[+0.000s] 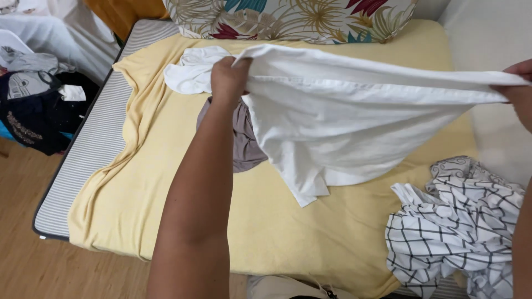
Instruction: The person folds a patterned pillowcase and a white towel on a bed. They then place the folded pillowcase into a white storage cabinet and continue folding the towel.
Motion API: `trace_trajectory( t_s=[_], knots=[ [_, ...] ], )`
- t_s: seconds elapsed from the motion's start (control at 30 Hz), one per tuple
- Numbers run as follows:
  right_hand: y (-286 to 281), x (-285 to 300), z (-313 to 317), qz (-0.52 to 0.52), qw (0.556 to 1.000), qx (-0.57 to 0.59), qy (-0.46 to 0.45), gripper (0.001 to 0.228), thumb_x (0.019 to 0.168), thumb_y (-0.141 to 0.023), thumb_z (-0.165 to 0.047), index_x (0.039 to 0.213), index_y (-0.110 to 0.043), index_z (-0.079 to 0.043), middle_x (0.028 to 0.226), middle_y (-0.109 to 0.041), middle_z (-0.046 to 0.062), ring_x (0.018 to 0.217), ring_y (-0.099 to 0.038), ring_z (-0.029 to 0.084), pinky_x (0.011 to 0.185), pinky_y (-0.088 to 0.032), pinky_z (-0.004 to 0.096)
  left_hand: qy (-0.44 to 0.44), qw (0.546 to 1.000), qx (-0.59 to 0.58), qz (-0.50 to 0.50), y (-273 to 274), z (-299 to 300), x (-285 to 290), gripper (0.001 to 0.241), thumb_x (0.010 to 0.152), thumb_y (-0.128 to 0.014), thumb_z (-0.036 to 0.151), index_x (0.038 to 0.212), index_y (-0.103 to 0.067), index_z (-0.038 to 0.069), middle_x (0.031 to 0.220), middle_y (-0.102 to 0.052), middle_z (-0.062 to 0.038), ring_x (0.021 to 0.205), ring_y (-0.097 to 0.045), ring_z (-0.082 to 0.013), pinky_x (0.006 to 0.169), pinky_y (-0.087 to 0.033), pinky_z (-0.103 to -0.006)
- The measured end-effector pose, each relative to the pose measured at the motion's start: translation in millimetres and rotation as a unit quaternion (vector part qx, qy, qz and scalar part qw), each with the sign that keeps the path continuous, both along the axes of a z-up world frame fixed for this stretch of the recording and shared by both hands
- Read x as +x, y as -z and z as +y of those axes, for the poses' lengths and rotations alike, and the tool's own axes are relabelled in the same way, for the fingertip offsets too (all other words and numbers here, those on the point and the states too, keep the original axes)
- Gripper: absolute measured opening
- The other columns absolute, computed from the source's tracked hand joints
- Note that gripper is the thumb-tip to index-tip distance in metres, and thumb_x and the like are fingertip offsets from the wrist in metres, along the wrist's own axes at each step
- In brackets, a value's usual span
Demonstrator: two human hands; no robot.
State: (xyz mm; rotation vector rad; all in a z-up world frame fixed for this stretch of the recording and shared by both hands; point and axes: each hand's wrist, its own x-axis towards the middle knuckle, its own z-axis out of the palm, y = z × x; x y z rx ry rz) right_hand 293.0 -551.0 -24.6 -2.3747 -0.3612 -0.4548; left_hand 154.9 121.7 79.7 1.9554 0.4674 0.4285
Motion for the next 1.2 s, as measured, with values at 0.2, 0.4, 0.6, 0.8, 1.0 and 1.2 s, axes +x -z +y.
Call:
trace_trajectory(
  t_s=[0.2,0.4,0.6,0.8,1.0,1.2],
  knots=[
    [-8.2,-38.6,28.1,0.008,0.999,0.045,0.019,0.016,0.113,-0.073,0.002,0.113,-0.058,0.007,0.099,-0.067,0.019,0.086,-0.068,0.023,0.07,-0.057,0.031,-0.029,0.99,-0.098,-0.094,13.3,-3.6,0.5,0.026,0.087,-0.074,0.028,0.089,-0.072,0.003,0.069,-0.068,-0.004,0.053,-0.063,-0.0128,0.045,-0.055,-0.0301],
    [-27.9,-56.4,39.4,0.118,0.975,0.187,0.028,0.015,0.112,-0.066,-0.009,0.119,-0.056,0.001,0.114,-0.068,0.009,0.095,-0.072,0.02,0.078,-0.062,0.032,0.028,0.986,-0.101,-0.127,105.2,40.9,30.7,0.02,0.081,-0.077,0.019,0.096,-0.073,0.005,0.079,-0.072,-0.003,0.063,-0.065,-0.0121,0.053,-0.055,-0.028],
    [-37.4,-85.7,61.7,-0.001,0.989,-0.07,0.131,0.025,0.103,-0.056,0.013,0.125,-0.065,0.006,0.104,-0.066,0.027,0.077,-0.068,0.038,0.062,-0.057,0.044,0.083,0.982,0.169,0.036,95.7,27.9,-18.2,0.024,0.078,-0.082,0.021,0.094,-0.075,0.005,0.077,-0.073,-0.012,0.062,-0.068,-0.0206,0.055,-0.051,-0.033],
    [-86.6,-132.5,148.6,0.245,0.933,0.097,0.246,0.042,0.105,-0.041,-0.005,0.143,-0.058,-0.012,0.103,-0.068,0.019,0.083,-0.068,0.027,0.076,-0.061,0.042,0.084,0.94,-0.13,0.303,184.9,35.6,4.2,0.03,0.1,-0.059,0.026,0.11,-0.067,-0.001,0.087,-0.074,-0.015,0.056,-0.069,-0.0258,0.051,-0.055,-0.0427],
    [-26.8,-89.4,138.1,0.338,0.823,0.432,0.148,0.037,0.107,-0.03,-0.019,0.133,-0.055,-0.011,0.119,-0.066,0.017,0.1,-0.07,0.037,0.092,-0.057,0.053,-0.053,0.945,-0.313,0.084,188.3,-12.1,19.1,0.043,0.098,-0.042,0.018,0.137,-0.059,0.01,0.114,-0.069,-0.016,0.075,-0.07,-0.0317,0.056,-0.061,-0.0474],
    [-85.5,-86.9,153.2,0.198,0.777,0.591,0.092,0.039,0.105,-0.032,-0.023,0.127,-0.06,-0.007,0.14,-0.05,0.021,0.13,-0.055,0.037,0.11,-0.046,0.063,-0.049,0.925,-0.368,-0.079,114.8,-41.1,62.4,0.072,0.091,-0.033,0.008,0.16,-0.031,0.029,0.13,-0.063,-0.016,0.089,-0.068,-0.0328,0.065,-0.063,-0.0484]
  ],
)
